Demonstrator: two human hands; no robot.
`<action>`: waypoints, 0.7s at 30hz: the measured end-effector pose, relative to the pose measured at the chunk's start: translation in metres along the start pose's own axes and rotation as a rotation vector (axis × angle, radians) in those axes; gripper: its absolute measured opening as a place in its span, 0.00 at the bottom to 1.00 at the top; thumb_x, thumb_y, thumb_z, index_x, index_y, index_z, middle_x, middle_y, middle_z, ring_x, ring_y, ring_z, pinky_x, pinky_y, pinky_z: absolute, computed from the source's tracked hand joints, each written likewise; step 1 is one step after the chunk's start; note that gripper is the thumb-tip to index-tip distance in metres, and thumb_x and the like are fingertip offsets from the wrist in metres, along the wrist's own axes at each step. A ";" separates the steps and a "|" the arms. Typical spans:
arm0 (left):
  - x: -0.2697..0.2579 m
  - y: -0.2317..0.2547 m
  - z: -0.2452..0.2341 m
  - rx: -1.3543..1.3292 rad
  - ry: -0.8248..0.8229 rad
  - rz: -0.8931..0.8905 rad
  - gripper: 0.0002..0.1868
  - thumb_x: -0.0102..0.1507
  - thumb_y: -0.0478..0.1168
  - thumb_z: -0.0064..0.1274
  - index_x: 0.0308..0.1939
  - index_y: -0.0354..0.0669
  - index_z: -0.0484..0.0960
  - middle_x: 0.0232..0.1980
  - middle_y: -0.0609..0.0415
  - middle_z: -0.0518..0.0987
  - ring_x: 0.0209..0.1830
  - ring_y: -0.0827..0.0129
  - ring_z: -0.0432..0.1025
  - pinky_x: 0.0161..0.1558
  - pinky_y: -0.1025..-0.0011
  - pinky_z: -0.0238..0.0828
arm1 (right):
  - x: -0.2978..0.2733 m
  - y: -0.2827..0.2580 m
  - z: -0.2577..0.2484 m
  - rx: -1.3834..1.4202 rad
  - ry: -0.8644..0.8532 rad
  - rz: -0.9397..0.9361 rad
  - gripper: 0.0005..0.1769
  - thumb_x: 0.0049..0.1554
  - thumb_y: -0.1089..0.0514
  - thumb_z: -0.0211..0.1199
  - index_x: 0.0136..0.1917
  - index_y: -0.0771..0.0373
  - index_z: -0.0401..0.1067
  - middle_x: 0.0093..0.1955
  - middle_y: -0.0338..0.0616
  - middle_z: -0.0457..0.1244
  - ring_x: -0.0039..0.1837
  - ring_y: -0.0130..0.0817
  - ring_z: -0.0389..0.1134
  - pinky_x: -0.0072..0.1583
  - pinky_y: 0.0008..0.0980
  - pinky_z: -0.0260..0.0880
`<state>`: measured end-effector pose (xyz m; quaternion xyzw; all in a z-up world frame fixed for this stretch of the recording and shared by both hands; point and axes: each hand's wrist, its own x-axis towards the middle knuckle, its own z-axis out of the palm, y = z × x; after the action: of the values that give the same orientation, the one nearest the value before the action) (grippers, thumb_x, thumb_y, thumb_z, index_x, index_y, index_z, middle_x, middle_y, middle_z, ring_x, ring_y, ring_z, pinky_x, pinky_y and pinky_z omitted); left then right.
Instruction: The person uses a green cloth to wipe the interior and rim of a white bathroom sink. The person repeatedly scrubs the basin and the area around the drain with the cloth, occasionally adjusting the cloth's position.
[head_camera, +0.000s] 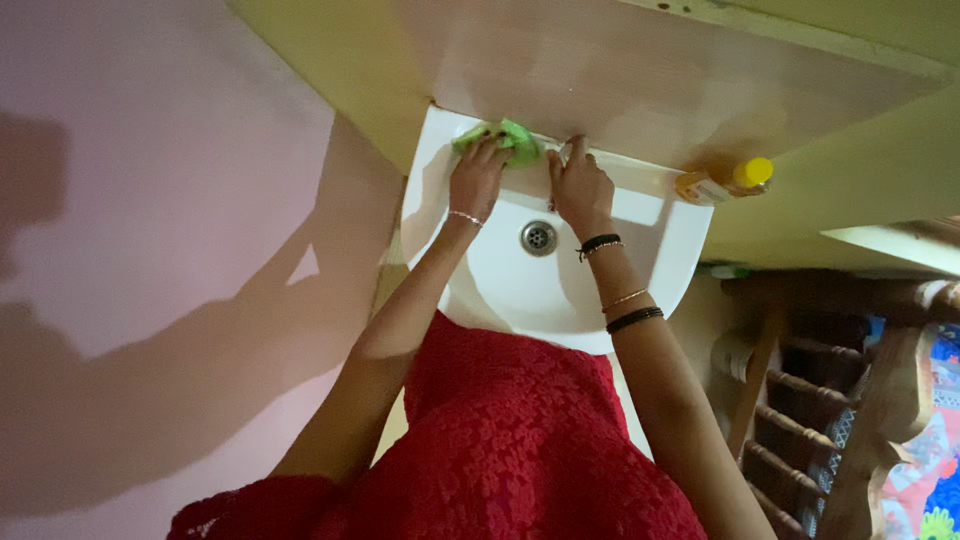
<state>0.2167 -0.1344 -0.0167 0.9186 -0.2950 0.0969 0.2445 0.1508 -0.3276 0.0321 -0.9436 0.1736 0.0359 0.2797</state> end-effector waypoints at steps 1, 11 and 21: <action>0.000 0.007 0.004 0.019 0.038 0.016 0.14 0.64 0.37 0.52 0.53 0.45 0.84 0.66 0.52 0.77 0.69 0.55 0.66 0.67 0.59 0.65 | -0.002 0.000 0.001 -0.007 0.036 -0.018 0.29 0.69 0.39 0.44 0.71 0.62 0.54 0.50 0.65 0.68 0.48 0.60 0.73 0.47 0.53 0.74; -0.003 0.013 -0.001 0.036 0.019 -0.102 0.11 0.67 0.36 0.49 0.50 0.43 0.84 0.62 0.50 0.79 0.67 0.54 0.68 0.64 0.59 0.68 | -0.001 0.006 0.005 -0.001 0.047 -0.015 0.32 0.69 0.37 0.46 0.74 0.62 0.53 0.52 0.65 0.67 0.48 0.62 0.72 0.47 0.55 0.73; -0.017 0.013 0.008 0.133 0.039 0.081 0.12 0.66 0.36 0.49 0.50 0.46 0.84 0.65 0.50 0.77 0.69 0.56 0.68 0.68 0.59 0.68 | -0.008 0.004 0.001 0.103 0.150 -0.110 0.24 0.68 0.40 0.48 0.67 0.59 0.57 0.54 0.62 0.69 0.49 0.65 0.72 0.48 0.58 0.71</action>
<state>0.1956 -0.1397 -0.0242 0.9181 -0.3199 0.1440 0.1847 0.1423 -0.3275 0.0301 -0.9360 0.1436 -0.0594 0.3158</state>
